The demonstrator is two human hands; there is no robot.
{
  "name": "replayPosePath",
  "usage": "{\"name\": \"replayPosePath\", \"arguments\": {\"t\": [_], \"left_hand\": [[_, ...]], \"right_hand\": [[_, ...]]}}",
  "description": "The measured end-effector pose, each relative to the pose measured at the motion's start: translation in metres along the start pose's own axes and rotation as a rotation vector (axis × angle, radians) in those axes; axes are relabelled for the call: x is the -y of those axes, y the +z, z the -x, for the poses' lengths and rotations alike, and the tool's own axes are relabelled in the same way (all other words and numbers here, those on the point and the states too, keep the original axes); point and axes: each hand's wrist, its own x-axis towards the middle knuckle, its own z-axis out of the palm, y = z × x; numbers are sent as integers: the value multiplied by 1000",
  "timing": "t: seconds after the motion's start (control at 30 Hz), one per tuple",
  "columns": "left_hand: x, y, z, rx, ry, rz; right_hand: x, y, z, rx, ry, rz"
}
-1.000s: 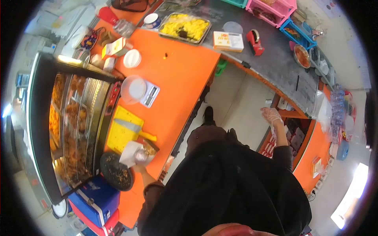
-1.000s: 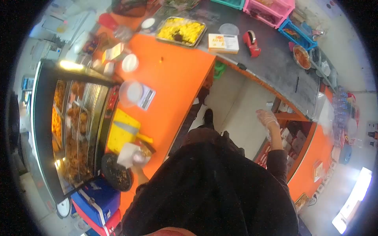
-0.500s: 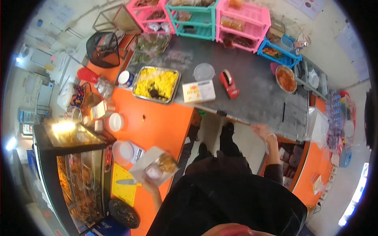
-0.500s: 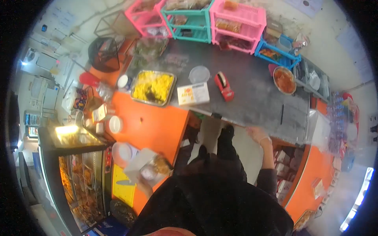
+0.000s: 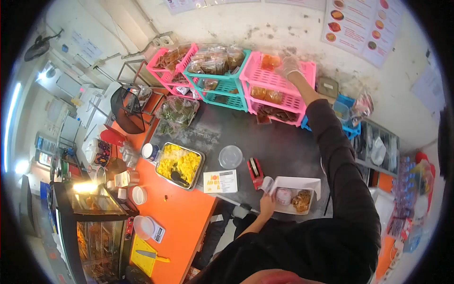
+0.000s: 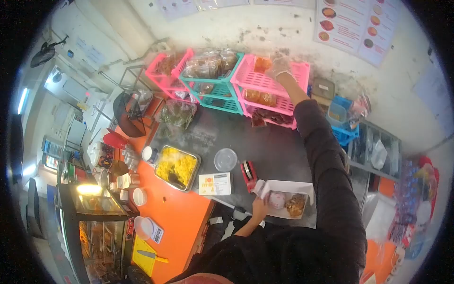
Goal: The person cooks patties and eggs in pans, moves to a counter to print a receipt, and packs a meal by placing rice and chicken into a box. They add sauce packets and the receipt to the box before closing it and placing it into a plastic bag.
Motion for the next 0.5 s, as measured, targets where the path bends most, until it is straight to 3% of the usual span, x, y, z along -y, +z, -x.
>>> {"name": "replayPosePath", "arguments": {"t": [0.1, 0.17, 0.23, 0.27, 0.33, 0.37, 0.4, 0.5], "left_hand": [[-12, 21, -29, -51, 28, -3], [-24, 30, -41, -86, 15, 25], [-41, 9, -54, 136, -142, -75], [-43, 4, -53, 111, -119, -99], [-38, -3, -44, 38, -31, -122], [-34, -7, -32, -4, 23, -117], [-38, -20, -18, 67, -10, -88], [-16, -46, 16, 349, -102, -16]], "right_hand": [[10, 16, -31, 51, -64, 261], [15, 32, -49, 248, -24, 304], [19, 37, -55, 267, -13, 283], [19, 41, -56, 256, 26, 258], [8, 63, -45, -113, -208, 149], [2, 73, -54, -181, -267, 239], [-8, 81, -52, -241, -325, 329], [-14, 14, -10, -358, -278, 37]]}}
